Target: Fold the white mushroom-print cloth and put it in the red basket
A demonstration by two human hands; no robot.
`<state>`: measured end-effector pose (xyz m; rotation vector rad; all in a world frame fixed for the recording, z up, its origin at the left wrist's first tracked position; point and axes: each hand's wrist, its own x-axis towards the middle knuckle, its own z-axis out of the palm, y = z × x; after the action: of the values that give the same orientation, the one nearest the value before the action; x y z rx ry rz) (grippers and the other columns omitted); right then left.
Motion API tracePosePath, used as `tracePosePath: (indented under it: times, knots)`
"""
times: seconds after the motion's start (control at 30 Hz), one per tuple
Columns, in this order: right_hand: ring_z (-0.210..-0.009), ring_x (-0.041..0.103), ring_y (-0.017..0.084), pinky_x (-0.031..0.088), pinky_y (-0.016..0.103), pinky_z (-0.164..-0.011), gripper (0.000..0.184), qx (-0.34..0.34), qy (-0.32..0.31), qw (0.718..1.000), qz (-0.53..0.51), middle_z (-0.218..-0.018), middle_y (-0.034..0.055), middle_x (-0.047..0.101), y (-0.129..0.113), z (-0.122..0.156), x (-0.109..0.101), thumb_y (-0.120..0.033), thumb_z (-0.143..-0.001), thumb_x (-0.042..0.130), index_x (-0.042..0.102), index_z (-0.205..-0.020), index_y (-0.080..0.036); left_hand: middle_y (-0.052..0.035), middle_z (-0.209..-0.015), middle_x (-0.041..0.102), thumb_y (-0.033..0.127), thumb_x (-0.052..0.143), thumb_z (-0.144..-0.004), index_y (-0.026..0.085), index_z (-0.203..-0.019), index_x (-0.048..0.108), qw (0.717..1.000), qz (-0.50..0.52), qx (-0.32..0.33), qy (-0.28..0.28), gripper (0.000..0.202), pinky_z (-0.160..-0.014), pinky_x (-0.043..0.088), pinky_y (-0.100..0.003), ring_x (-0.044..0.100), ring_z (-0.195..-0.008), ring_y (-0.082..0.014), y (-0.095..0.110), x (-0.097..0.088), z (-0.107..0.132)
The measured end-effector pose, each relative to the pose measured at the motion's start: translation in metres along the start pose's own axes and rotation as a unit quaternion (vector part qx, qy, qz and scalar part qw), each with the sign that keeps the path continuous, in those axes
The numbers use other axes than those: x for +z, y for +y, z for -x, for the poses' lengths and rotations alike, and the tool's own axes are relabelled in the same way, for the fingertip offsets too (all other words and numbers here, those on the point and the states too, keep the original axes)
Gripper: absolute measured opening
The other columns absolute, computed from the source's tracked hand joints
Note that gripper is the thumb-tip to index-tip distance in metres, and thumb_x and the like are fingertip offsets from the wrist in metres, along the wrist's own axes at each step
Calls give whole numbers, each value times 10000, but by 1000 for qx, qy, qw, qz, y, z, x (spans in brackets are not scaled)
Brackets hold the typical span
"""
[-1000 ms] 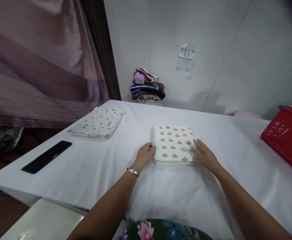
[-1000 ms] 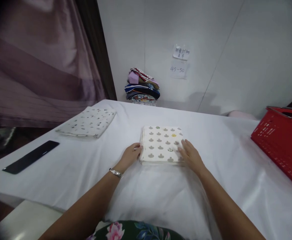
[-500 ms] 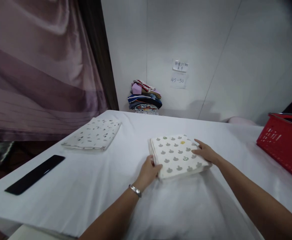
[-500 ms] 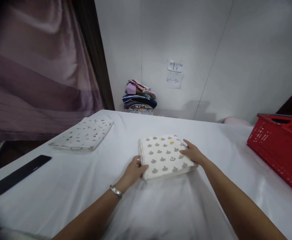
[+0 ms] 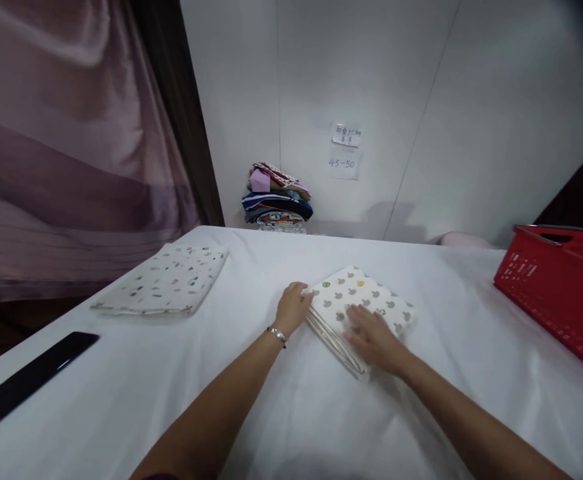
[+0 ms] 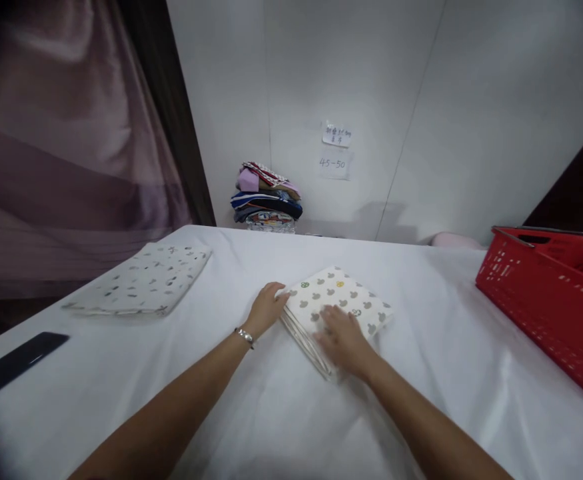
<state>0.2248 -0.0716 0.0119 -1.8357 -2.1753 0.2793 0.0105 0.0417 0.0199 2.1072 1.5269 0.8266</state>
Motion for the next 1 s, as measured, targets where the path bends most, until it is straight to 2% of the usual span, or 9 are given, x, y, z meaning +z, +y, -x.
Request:
tracePosePath:
  times: [0.07,0.17,0.3,0.4,0.5,0.57,0.67,0.8,1.0]
  knots:
    - [-1358,231,278,133,517,-1098,584,-43,-6,999,24,-1460,89,312,-17,12,13,-537,-887,381,401,-1372,-212,-74,-1102,606,302,487,-839,176,-1052,605,999,-24,-28,-38,273,-867,389,-275,538,-1017,-196,-2,10,-10]
    - [-1359,216,302,116,520,-1099,629,-60,15,997,49,-1468,122,282,-28,23,22,-551,-872,412,396,-1375,-174,-80,-1066,631,269,480,-826,176,-1014,622,997,-34,-52,-54,253,-839,382,-282,552,-993,-207,-5,18,-17]
    - [-1362,224,262,146,505,-1098,555,-53,38,998,-9,-1461,91,313,-14,29,9,-505,-888,408,403,-1368,-226,-73,-1058,654,272,495,-803,175,-999,628,992,-34,-85,-92,257,-752,390,-249,584,-947,-195,-8,14,-25]
    - [-1369,207,245,132,482,-1110,504,66,142,985,-75,-1455,82,329,24,26,-12,-425,-869,461,457,-1328,-217,-78,-1038,668,281,509,-786,163,-1001,636,987,-34,-96,-127,277,-706,391,-241,598,-925,-203,-6,8,-33]
    - [-1351,250,236,193,395,-1108,545,276,190,924,-185,-1451,104,332,75,17,-32,-355,-815,547,463,-1321,-169,-90,-1037,670,275,522,-768,149,-969,649,983,-32,-99,-151,269,-702,395,-236,598,-934,-211,-3,5,-41]
    - [-1238,431,252,332,394,-1033,585,333,173,899,-226,-1354,134,463,103,10,-42,-380,-809,554,441,-1335,-150,-90,-1025,675,261,528,-757,144,-935,655,981,-28,-103,-161,248,-705,400,-229,599,-934,-207,-1,4,-44]
    - [-999,601,235,481,338,-851,599,343,139,890,-266,-1168,147,606,126,-2,-48,-376,-753,631,504,-1278,-116,-78,-1019,678,227,529,-744,147,-920,654,980,-16,-113,-165,229,-705,409,-216,600,-942,-196,-2,1,-43]
    - [-879,632,203,507,292,-768,615,306,127,899,-288,-1108,138,631,128,-28,-56,-223,-669,713,536,-1246,-104,-73,-1013,675,236,539,-742,139,-992,627,977,0,-132,-169,282,-691,424,-219,612,-917,-193,-6,-8,-16]
    - [-933,618,201,472,303,-850,604,245,108,934,-237,-1073,95,646,120,-78,-64,-171,-713,673,498,-1290,-137,-35,-877,680,313,569,-740,166,-1059,548,953,110,-157,-234,351,-589,436,-229,619,-701,-155,3,-12,65]
